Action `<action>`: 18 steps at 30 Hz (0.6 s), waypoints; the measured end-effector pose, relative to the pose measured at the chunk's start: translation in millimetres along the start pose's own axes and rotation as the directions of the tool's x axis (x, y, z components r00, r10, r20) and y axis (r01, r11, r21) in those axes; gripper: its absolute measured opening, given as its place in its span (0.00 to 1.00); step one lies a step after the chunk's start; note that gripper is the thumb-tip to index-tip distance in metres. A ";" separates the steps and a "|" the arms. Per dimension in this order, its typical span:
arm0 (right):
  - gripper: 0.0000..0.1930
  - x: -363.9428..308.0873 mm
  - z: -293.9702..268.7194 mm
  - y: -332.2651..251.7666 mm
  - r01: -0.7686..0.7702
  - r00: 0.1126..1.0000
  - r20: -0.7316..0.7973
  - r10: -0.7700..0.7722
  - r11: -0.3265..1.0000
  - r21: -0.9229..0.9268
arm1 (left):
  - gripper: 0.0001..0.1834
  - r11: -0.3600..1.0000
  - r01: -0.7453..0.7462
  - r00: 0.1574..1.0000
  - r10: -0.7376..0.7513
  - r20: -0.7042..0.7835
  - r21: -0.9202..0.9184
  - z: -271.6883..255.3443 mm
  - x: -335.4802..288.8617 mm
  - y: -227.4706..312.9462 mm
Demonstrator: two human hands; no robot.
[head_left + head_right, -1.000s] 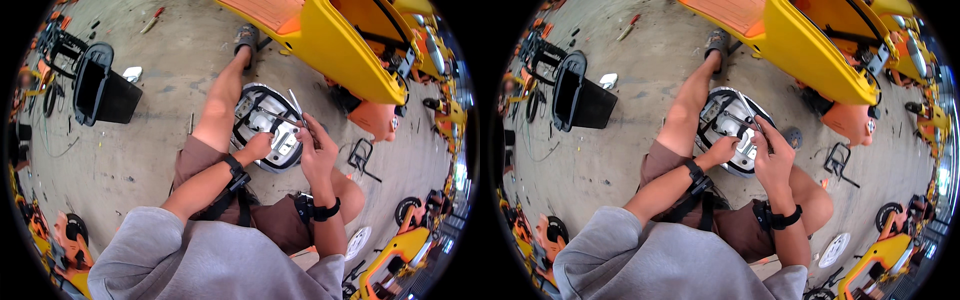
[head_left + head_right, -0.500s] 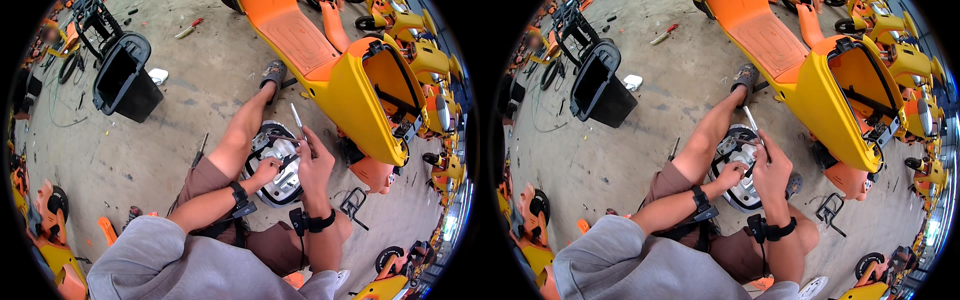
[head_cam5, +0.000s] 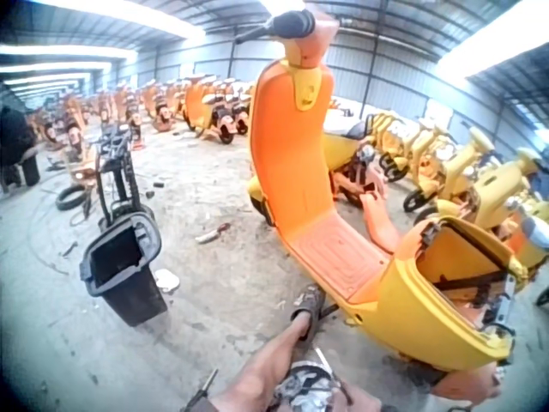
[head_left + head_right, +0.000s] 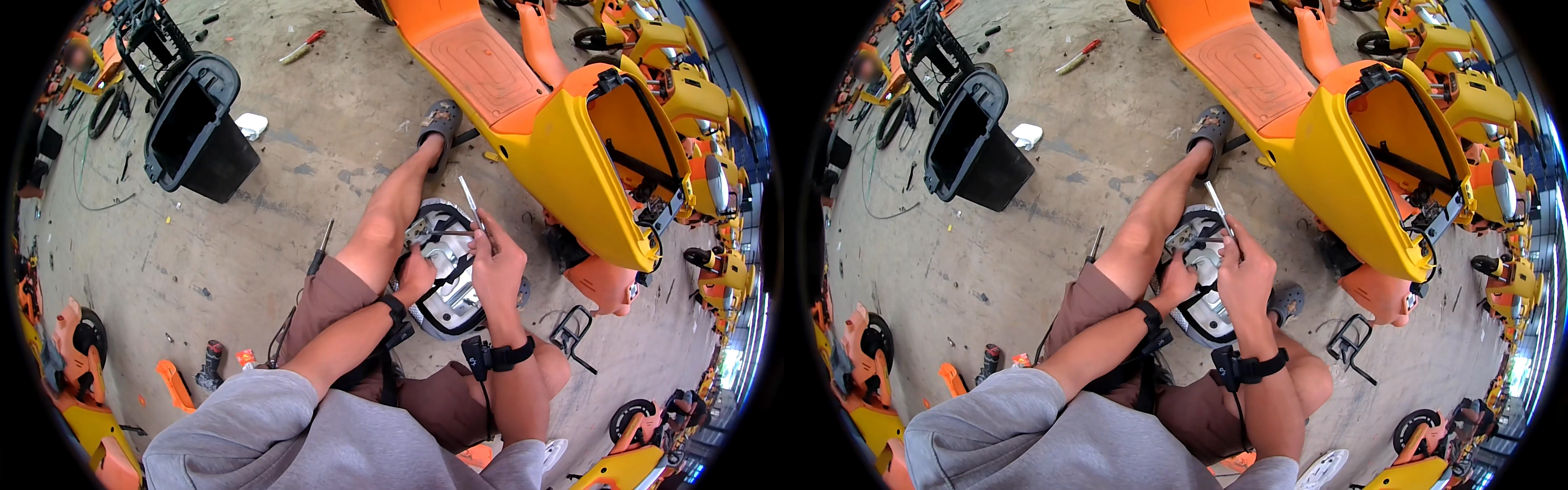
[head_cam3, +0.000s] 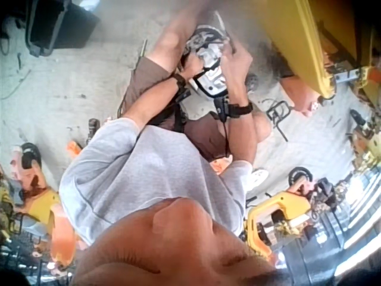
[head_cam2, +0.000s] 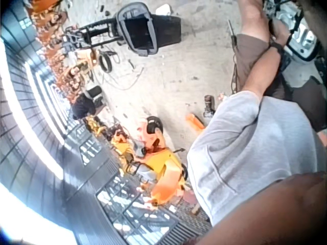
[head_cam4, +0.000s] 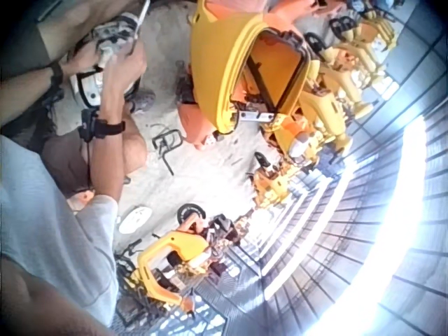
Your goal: The person assembles a silver metal component by using a tool to turn a fastener. The person aligns the silver part, holds it in place with one hand, and uses the tool with the other hand to tighten the attachment points.
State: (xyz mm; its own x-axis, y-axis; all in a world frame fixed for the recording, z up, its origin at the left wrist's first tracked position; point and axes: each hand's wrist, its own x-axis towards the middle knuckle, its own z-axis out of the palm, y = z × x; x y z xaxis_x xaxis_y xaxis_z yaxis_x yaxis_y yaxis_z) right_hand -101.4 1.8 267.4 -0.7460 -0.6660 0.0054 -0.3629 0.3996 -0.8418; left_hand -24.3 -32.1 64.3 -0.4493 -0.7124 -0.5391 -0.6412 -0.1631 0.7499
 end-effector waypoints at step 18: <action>0.16 6.7 -0.1 -9.8 -0.038 0.999 -0.015 0.039 0.999 0.005 | 0.40 0.969 -0.118 0.980 0.079 0.181 0.219 -2.2 -3.5 -1.8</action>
State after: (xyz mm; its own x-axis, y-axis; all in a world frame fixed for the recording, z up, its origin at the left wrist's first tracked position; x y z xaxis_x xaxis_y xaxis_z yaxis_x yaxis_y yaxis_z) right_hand -102.9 -6.5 275.8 -0.7677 -0.6406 -0.0189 -0.3312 0.4218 -0.8440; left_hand -20.2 -30.8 65.7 -0.6034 -0.5878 -0.5389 -0.7042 0.0757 0.7060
